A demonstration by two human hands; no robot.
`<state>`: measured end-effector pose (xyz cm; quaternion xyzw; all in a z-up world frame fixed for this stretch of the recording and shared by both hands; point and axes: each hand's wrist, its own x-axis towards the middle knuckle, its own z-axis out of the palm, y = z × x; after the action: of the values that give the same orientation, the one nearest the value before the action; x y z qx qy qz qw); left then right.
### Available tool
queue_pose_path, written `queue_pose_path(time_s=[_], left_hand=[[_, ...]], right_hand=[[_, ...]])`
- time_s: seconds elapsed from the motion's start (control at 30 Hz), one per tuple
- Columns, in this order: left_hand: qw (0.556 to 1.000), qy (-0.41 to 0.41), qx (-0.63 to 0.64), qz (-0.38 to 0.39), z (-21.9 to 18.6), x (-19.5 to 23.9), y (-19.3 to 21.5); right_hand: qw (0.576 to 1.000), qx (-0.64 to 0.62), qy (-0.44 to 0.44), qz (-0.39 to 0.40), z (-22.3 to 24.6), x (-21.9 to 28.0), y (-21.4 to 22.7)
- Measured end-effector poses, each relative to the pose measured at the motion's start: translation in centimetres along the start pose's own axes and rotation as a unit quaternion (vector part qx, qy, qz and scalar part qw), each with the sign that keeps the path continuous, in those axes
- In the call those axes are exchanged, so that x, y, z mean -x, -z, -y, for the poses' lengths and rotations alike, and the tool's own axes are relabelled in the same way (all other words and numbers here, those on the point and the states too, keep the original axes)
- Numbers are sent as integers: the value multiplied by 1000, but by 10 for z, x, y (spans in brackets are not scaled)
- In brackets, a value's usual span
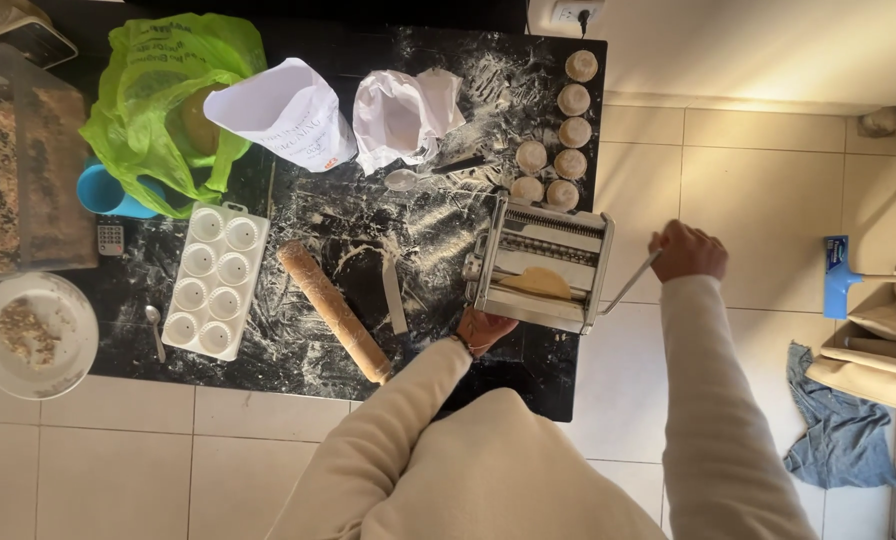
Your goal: Flattening pasta dough using a rolling pin and a manual pasta machine.
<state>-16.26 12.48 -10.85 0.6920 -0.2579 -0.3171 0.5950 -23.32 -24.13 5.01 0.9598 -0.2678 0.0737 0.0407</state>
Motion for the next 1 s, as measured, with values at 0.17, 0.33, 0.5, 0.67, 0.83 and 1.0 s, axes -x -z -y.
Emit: queue_pose_path(time_s=[0.17,0.33,0.5,0.67,0.83,1.0], left_hand=[[995,26,65,76,44,-12,-17],[993,87,-53,63,93,-17,-33],[901,142,409,-30,59,-9,-45],[989,83,122,-32,74,-6,-51],[994,22,38,-97,36,-13,-47],[955,110,261,-85,32,-30,-28]], right_hand=[[967,48,-48,245,24,-15,-25],[930,122,-34,345,46,-4,-39],[928,80,-15,364,20,59,-144],[899,83,-26,430,15,165,-178],[888,27,-15,458,31,217,-58],[912,-111,-34,394,8,213,36]])
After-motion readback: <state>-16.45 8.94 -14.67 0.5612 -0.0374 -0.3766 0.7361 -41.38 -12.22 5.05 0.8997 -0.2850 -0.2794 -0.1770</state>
